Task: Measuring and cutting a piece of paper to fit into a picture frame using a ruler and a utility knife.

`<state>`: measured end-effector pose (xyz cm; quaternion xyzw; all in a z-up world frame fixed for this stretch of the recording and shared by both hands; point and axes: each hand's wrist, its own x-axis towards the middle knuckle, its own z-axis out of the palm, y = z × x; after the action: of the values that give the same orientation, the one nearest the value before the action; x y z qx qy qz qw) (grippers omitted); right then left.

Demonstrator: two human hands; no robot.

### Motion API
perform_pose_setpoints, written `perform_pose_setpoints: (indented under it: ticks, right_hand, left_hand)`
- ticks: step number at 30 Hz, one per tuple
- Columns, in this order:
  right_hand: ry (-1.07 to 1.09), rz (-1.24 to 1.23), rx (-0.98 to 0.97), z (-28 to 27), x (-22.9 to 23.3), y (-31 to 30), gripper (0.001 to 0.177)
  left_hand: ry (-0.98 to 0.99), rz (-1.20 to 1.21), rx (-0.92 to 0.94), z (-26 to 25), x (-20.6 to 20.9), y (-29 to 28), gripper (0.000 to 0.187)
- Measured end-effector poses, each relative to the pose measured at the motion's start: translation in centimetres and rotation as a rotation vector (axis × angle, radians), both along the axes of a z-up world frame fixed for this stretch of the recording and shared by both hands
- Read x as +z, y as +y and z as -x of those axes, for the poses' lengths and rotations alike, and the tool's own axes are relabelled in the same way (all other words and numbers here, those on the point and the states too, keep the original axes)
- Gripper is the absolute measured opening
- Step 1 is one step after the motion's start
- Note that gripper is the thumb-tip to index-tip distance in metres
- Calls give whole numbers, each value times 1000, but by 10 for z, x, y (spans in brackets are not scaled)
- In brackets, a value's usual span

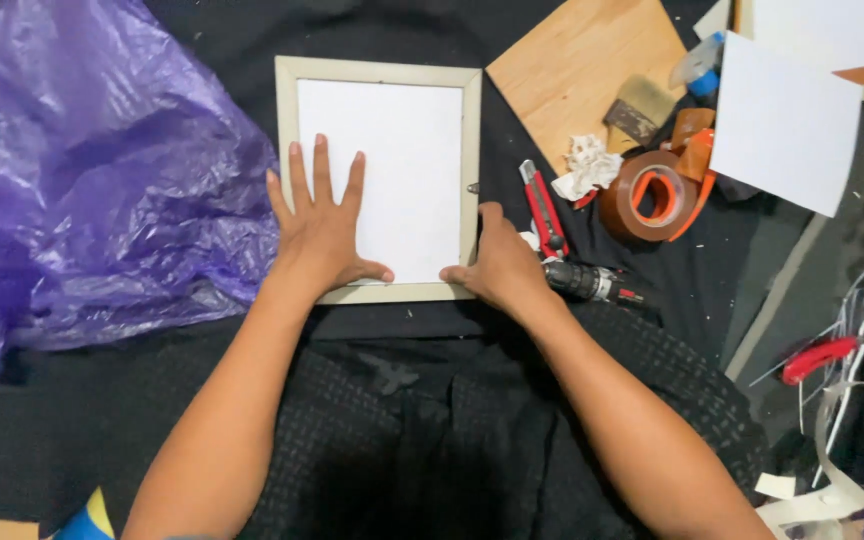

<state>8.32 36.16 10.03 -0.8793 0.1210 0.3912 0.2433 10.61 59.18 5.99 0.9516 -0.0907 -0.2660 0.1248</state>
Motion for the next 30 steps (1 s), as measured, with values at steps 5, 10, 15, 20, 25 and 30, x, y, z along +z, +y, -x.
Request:
perform_pose_setpoints:
  ticks: [5,10,15,20,25,30]
  right_hand:
    - [-27,23,20,2,-6,-7,87]
    - [-32,22,36,-6,3,-13,75]
    - [-240,26,3,-15,6,-35,63]
    - [-317,114,-74,-20,3,-59,58]
    - [-307,186,-179,-24,-3,-68,63]
    - [-359,204,-126,-30,-15,-72,62]
  left_hand:
    - [10,6,-17,-1,5,-1,151]
    - [-14,22,85,-7,21,-2,130]
    - [-112,-34,226,-3,27,3,117]
    - [-62,2,407,0,7,18,119]
    - [-29,109,535,-2,22,25,103]
    - [3,187,552,-3,-22,50,88]
